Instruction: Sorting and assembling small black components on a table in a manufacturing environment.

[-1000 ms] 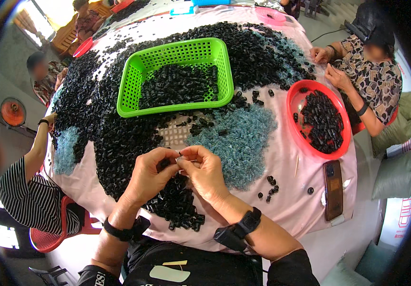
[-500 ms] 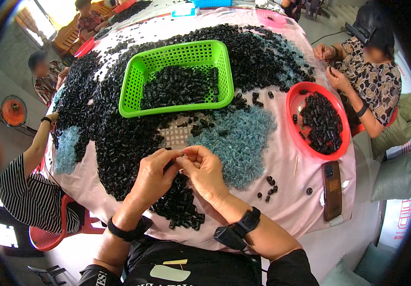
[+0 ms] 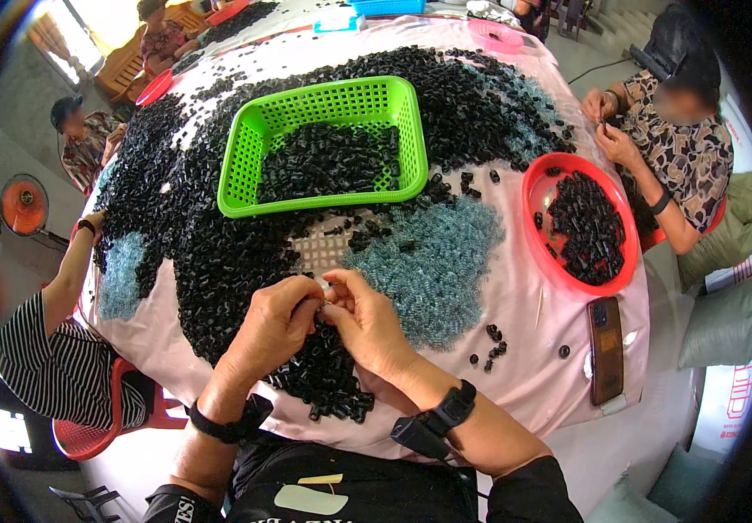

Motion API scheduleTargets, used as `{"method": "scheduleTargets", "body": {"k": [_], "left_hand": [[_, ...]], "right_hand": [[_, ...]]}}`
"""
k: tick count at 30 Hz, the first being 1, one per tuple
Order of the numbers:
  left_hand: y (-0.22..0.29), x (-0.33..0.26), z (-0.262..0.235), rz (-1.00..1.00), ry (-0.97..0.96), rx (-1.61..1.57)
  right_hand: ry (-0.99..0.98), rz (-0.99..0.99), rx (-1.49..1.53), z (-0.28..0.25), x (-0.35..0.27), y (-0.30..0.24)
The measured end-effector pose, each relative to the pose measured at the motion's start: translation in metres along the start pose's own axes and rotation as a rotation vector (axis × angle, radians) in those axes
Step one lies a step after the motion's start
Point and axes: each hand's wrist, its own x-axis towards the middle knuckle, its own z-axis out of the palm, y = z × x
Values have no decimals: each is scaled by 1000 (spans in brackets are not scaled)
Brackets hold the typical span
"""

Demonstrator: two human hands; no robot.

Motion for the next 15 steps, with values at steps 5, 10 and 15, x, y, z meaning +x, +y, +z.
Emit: {"method": "scheduleTargets", "body": {"k": [5,10,15], "left_hand": [[4,-3,2,7,21,-39],[8,-3,0,51,-9,-37],[7,-2,2,-7,-13,-82]], "right_hand": [[-14,78,92,0,0,-5],[-14,228,201,-6,1,-13],[-16,240,347,-14,5,-3]]}}
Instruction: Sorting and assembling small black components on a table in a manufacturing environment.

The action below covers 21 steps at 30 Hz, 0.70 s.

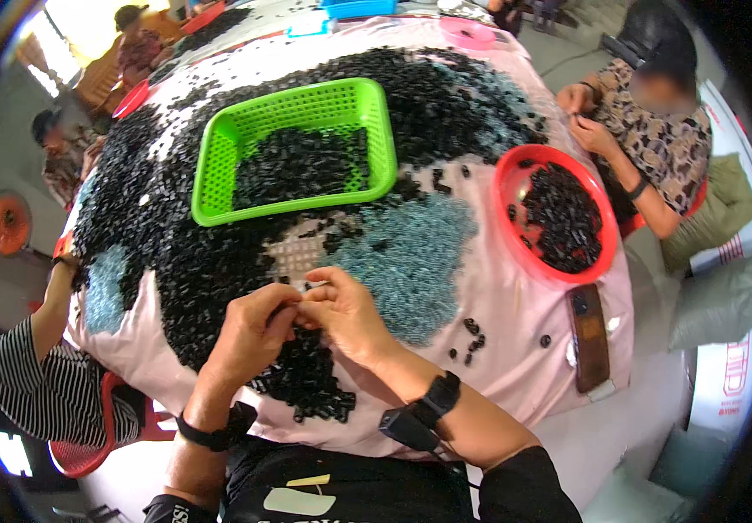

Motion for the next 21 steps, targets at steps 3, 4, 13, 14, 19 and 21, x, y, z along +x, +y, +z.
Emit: {"method": "scheduleTargets", "body": {"k": [3,4,13,14,19,21], "left_hand": [[2,-7,-1,-97,48,-29],[4,-6,-2,-128,44,-31],[10,-4,3,-137,24,-8],[11,-4,3,-141,29,-4],[16,-3,2,-184,-26,-7],[14,-5,-1,-198,-23,-14]], "right_hand": [[-9,-25,-38,10,1,-1],[-11,-32,-49,9,2,2],[-6,-93,-219,10,-3,-4],[-12,-91,-217,11,-3,-4],[26,-214,-376,12,-6,-5],[37,-242,-403,16,-7,-6]]}}
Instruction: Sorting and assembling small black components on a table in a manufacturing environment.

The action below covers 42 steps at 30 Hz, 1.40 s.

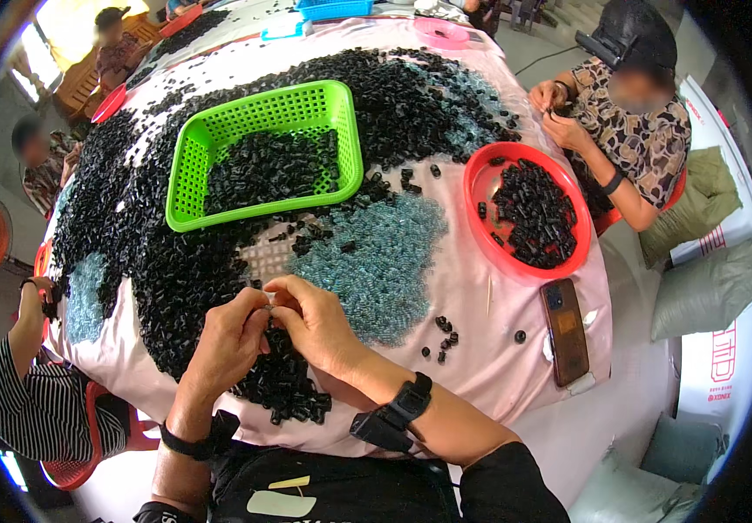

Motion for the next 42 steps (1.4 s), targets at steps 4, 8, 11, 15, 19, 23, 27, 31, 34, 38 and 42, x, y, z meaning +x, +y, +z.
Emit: {"method": "scheduleTargets", "body": {"k": [4,8,11,15,19,23,27,31,34,38,42], "left_hand": [[4,1,2,-47,-21,-83],[2,1,11,-171,-58,-187],[-2,5,13,-124,8,-184],[-19,10,12,-95,42,-74],[-32,10,6,10,178,85],[-36,11,-1,25,198,55],[-34,12,-5,-22,150,-58],[-35,16,-9,63,156,48],[-30,17,-8,37,111,15],[-31,12,-3,-41,61,-184],[-24,9,3,23,16,-221]], "right_hand": [[56,-208,-236,-1,1,3],[77,-227,-279,-4,2,-4],[120,-201,-249,-1,2,0],[271,-220,-259,-5,5,-3],[386,-238,-205,-15,12,-4],[404,-252,-170,-23,15,-2],[426,-195,-118,-24,16,-2],[450,-280,-59,-15,13,-8],[293,-256,-238,-9,6,-9],[130,-69,-200,4,-2,-3],[44,23,-104,8,-6,9]]}}
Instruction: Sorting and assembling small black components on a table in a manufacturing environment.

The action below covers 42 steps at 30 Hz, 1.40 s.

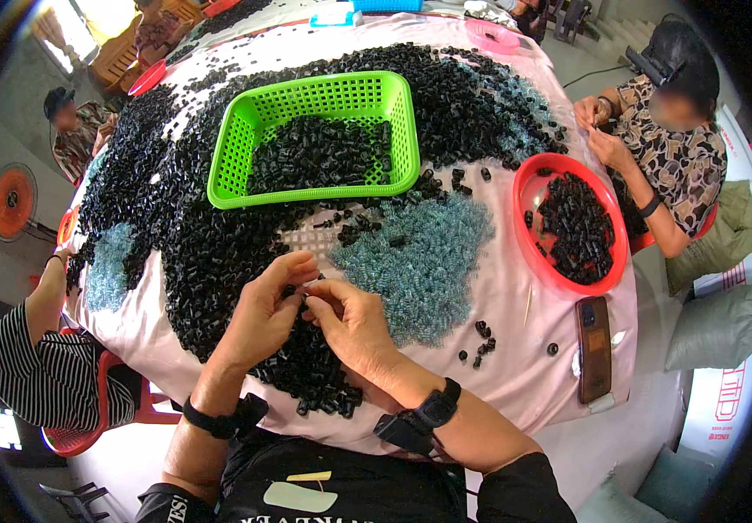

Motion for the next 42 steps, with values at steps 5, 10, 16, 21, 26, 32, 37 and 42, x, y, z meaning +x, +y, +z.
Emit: {"method": "scheduleTargets", "body": {"k": [5,10,16,21,26,32,37,42], "left_hand": [[5,-3,13,42,-70,67],[3,1,16,64,-100,74],[15,7,14,10,-69,80],[13,8,20,73,-26,81],[2,19,2,118,119,330],[-16,15,16,184,40,472],[-14,16,25,146,11,542],[-18,20,27,203,25,619]], "right_hand": [[20,12,143,2,2,7],[101,150,226,-3,2,4],[49,166,365,-8,5,-3],[79,80,349,-9,8,1],[284,-45,401,-17,13,-13],[281,-89,326,-14,13,-13],[173,-69,186,-13,8,-9],[221,-82,303,-11,10,-5]]}}
